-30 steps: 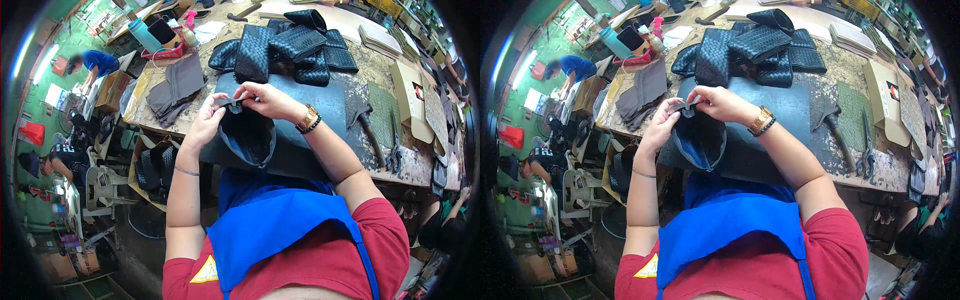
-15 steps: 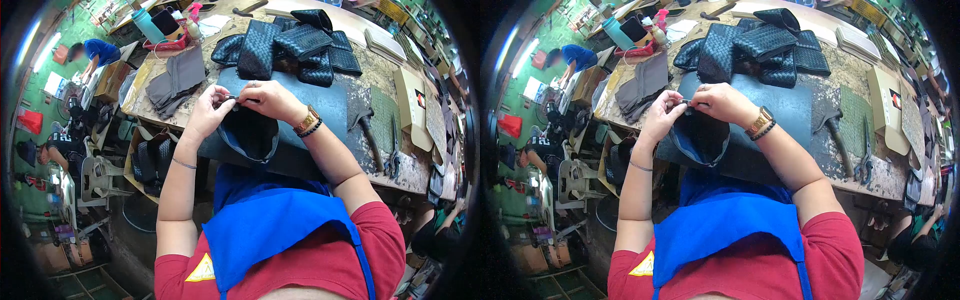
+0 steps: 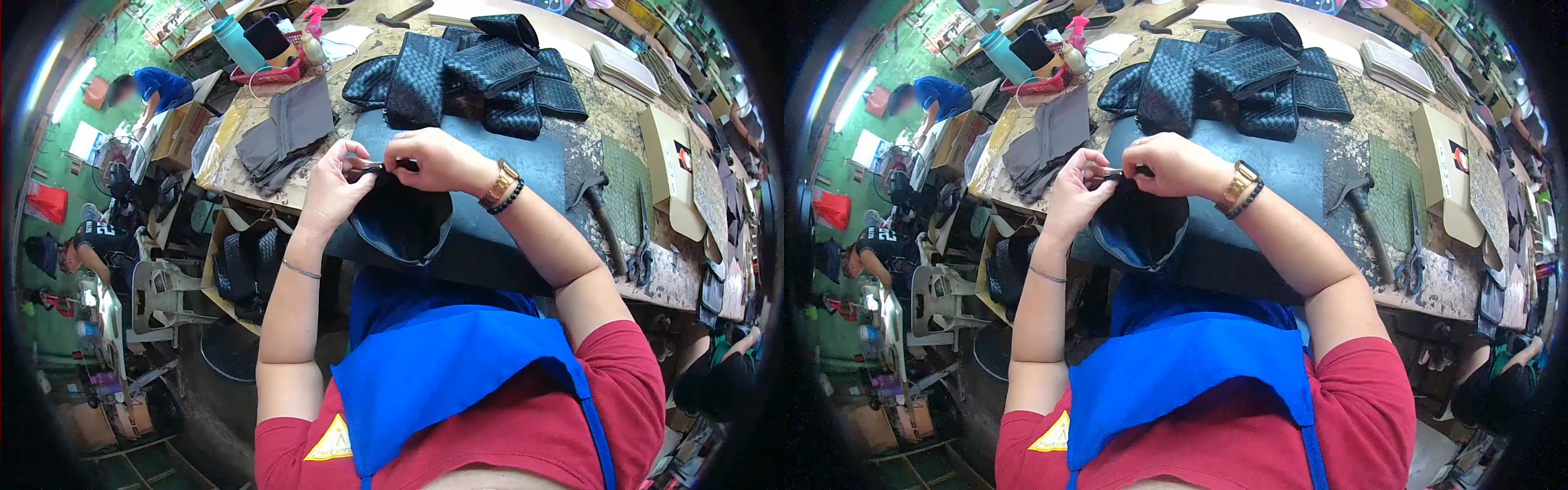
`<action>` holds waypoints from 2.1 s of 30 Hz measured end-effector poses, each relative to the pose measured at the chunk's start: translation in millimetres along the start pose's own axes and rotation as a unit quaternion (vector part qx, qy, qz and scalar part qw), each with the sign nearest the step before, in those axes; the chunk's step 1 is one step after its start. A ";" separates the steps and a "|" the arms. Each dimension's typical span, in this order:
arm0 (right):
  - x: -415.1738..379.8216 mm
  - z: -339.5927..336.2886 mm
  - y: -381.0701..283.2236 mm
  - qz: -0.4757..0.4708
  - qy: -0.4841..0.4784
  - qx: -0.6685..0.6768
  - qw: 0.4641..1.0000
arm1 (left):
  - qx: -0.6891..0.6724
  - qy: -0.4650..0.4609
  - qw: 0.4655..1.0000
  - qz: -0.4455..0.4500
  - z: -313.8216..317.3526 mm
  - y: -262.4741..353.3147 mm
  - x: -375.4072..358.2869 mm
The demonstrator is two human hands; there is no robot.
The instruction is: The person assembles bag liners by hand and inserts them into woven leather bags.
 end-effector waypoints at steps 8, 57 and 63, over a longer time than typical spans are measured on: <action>3.9 -1.8 -1.6 0.083 0.004 0.091 0.992 | 0.081 0.068 0.988 0.110 -0.6 38.7 -22.7; 151.6 97.2 100.4 0.058 -0.111 -0.368 0.921 | 0.467 0.198 0.847 -0.158 -135.2 -139.1 16.9; 186.1 70.3 111.8 0.062 -0.011 -0.246 0.967 | 0.460 0.210 0.850 -0.150 -136.0 -138.3 18.3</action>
Point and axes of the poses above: each hand's wrist, its own x-axis towards the middle knuckle, its own z-axis out of the palm, y = z × x, the point moved 9 cm from there along x, towards the middle knuckle, and after that the axes turned 5 degrees about z, right-handed, at the moved point
